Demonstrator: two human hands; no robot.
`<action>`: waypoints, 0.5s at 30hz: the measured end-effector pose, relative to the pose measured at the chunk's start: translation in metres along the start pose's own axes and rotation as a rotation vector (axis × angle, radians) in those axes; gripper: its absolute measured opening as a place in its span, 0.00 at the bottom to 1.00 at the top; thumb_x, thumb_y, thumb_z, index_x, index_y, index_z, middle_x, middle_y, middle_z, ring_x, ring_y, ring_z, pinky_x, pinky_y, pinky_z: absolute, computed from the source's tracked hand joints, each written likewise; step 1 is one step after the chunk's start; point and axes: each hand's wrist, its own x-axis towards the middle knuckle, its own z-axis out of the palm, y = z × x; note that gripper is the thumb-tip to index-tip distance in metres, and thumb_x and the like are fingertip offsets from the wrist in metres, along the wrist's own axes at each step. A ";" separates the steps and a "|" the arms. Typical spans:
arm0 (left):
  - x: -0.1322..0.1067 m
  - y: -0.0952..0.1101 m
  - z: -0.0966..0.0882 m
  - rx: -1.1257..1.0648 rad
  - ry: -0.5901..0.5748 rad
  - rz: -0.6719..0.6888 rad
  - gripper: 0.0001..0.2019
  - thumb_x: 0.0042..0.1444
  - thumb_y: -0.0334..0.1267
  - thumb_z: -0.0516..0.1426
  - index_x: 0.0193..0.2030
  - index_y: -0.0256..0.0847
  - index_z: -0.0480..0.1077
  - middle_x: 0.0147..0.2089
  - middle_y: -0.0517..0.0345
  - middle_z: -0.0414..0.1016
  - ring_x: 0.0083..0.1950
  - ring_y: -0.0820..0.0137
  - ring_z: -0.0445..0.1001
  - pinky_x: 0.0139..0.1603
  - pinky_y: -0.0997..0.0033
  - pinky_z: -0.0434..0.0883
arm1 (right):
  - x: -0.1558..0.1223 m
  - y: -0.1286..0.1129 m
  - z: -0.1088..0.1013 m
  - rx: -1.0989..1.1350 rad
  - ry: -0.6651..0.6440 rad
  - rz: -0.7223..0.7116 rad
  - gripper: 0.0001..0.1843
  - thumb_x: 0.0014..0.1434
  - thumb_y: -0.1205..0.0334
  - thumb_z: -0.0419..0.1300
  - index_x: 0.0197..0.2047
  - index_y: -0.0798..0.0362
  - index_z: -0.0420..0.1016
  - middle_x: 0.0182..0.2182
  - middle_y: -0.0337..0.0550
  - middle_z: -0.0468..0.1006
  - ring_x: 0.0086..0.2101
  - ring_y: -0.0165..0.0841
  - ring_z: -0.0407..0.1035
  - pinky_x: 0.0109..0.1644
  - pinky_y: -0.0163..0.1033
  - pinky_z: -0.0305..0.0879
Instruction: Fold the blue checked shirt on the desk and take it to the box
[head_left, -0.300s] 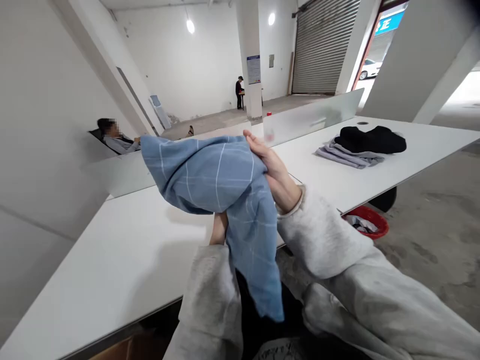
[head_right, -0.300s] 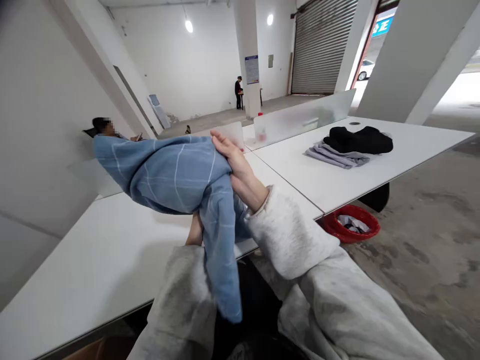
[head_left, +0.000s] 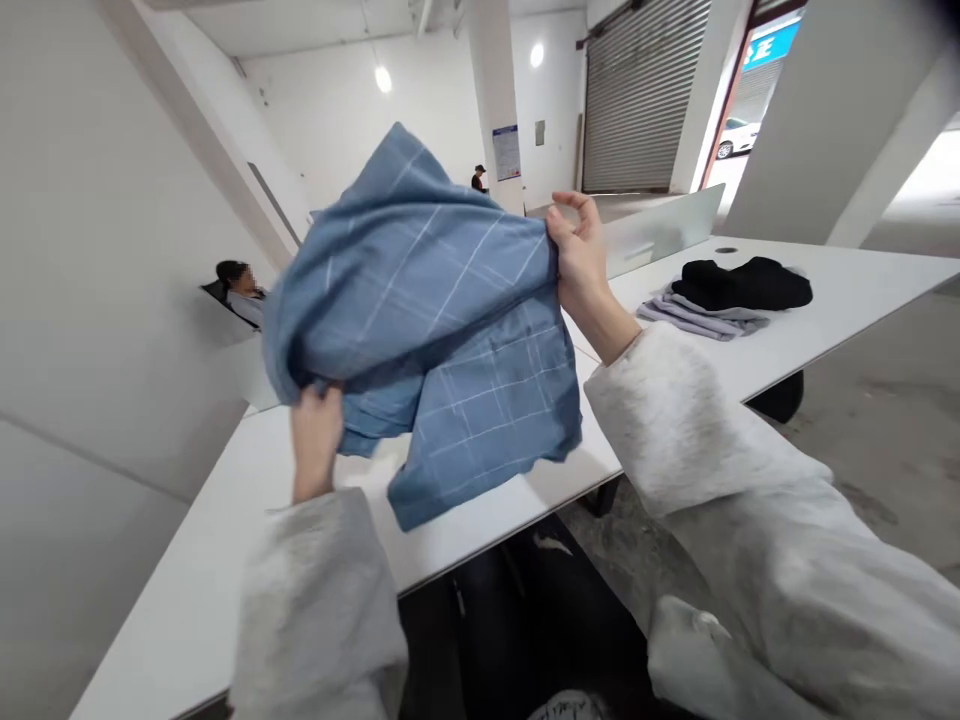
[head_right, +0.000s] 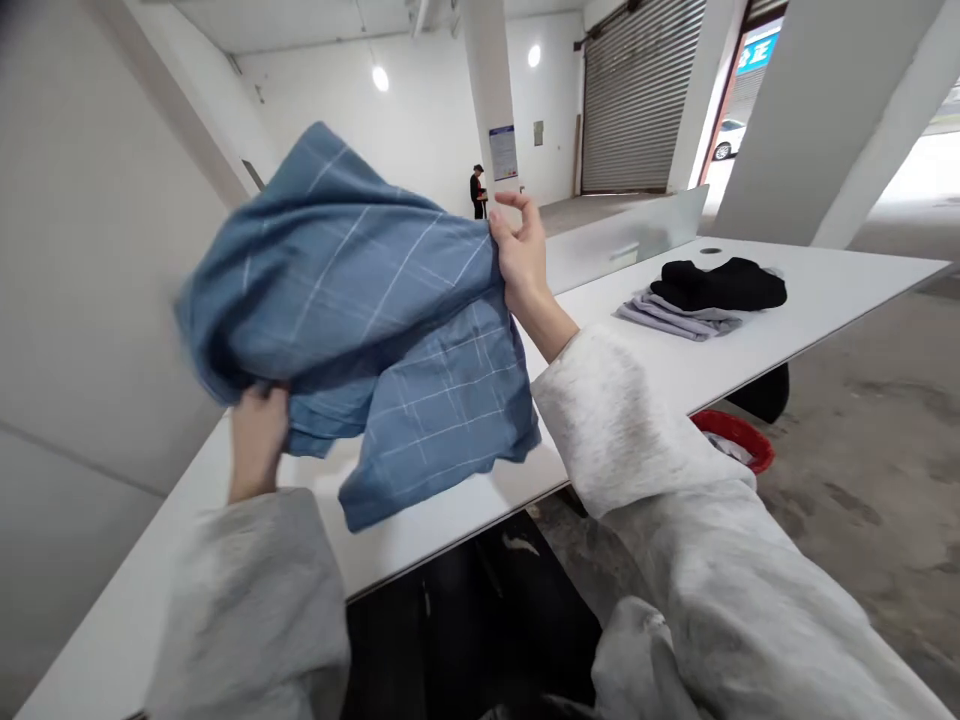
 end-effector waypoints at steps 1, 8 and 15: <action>0.015 0.010 -0.016 0.033 0.068 0.054 0.14 0.58 0.42 0.51 0.37 0.32 0.72 0.37 0.48 0.75 0.45 0.56 0.71 0.45 0.59 0.66 | 0.011 0.007 -0.002 -0.057 0.024 -0.063 0.23 0.61 0.43 0.51 0.51 0.50 0.59 0.31 0.36 0.70 0.33 0.30 0.70 0.34 0.36 0.68; 0.070 0.023 -0.034 0.224 0.205 0.330 0.19 0.58 0.53 0.48 0.26 0.43 0.65 0.21 0.62 0.54 0.28 0.66 0.65 0.33 0.65 0.62 | 0.026 0.085 -0.023 -0.315 0.134 0.028 0.11 0.63 0.60 0.48 0.48 0.52 0.60 0.30 0.37 0.70 0.29 0.30 0.67 0.37 0.38 0.67; -0.013 -0.090 0.071 -0.119 -0.174 -0.153 0.12 0.43 0.49 0.55 0.24 0.43 0.63 0.25 0.58 0.65 0.36 0.58 0.69 0.46 0.52 0.66 | -0.104 0.141 -0.008 -0.600 -0.648 0.060 0.20 0.52 0.71 0.54 0.49 0.55 0.70 0.45 0.50 0.74 0.45 0.37 0.68 0.54 0.45 0.62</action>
